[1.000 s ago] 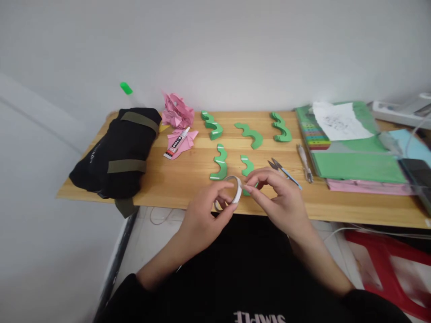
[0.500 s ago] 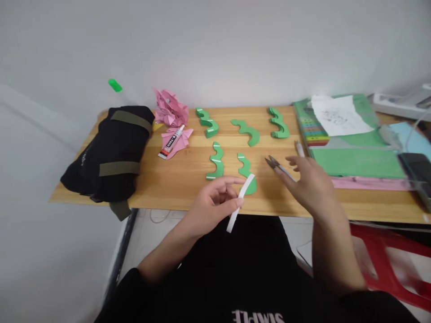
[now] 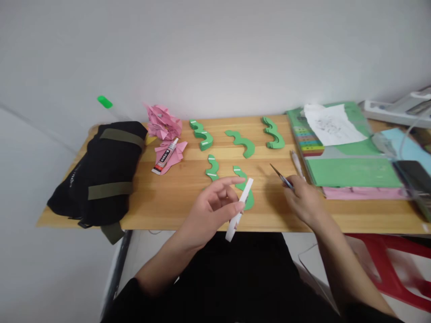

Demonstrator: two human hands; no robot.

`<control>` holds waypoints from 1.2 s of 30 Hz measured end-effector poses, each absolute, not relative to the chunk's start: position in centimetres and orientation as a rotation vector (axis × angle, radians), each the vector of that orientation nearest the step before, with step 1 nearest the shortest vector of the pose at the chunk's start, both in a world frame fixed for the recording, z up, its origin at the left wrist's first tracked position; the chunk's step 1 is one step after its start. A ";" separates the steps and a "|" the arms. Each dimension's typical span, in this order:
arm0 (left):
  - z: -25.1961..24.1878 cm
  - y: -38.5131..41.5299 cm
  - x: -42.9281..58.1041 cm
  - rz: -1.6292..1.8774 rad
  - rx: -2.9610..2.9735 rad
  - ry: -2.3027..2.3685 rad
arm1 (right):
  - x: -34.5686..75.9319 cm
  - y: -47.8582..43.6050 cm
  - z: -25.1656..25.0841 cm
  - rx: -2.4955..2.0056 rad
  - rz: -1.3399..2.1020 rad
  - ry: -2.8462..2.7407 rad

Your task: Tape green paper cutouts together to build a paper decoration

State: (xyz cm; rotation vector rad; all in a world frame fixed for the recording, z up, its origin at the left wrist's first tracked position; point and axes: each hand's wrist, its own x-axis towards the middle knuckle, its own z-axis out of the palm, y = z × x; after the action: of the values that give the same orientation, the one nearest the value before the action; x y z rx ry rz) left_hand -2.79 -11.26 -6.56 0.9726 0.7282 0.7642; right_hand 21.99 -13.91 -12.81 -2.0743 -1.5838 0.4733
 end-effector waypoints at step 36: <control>-7.0 -11.9 -3.2 0.993 1.502 0.731 | 17.3 -15.2 -4.9 -1.471 1.071 -1.385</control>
State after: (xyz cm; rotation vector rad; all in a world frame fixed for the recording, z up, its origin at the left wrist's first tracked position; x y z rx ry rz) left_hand -3.22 -11.89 -6.99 1.5020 0.7312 0.9929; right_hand 17.28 -15.18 -4.90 -1.4712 -1.3848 1.0706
